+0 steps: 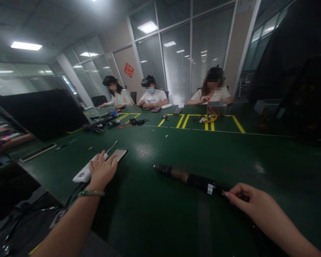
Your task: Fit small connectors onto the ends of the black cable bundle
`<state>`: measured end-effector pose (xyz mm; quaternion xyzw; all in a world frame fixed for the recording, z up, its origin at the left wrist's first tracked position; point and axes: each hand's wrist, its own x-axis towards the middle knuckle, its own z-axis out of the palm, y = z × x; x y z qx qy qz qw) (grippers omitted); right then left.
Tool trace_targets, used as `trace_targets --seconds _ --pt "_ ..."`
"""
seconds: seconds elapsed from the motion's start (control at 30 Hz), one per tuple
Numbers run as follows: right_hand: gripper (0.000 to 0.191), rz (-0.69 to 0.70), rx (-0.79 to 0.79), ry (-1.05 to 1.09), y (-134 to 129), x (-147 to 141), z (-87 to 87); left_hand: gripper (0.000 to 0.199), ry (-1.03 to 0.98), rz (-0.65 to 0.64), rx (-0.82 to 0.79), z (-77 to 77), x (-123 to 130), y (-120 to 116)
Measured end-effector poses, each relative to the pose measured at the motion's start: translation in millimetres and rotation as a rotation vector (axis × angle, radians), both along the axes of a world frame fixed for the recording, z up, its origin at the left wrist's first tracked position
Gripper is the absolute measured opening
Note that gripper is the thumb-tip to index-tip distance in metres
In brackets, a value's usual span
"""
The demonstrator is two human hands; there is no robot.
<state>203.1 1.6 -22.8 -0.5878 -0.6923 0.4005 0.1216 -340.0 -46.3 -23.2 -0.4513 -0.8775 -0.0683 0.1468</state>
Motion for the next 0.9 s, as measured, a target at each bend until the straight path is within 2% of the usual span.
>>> trace_targets --seconds 0.33,0.47,0.57,0.63,0.7,0.9 --pt "0.040 0.013 0.021 -0.025 0 0 -0.6 0.045 -0.027 -0.029 -0.006 -2.7 -5 2" --pt "0.038 0.013 0.056 -0.026 -1 -2 0.3 0.044 0.026 -0.054 0.100 4.5 0 -1" --pt "0.038 0.011 0.048 -0.015 -1 -2 -0.1 0.044 0.030 -0.107 0.177 14.0 15 0" --pt "0.037 0.006 0.038 -0.010 -1 -2 0.0 0.043 0.021 -0.196 0.212 21.9 37 4" --pt "0.037 -0.001 0.048 -0.013 -1 -2 0.3 0.042 0.016 -0.368 0.210 30.4 72 7" --pt "0.037 -0.002 0.044 -0.001 0 -1 -0.4 0.033 -0.159 -0.983 0.115 54.1 216 5"
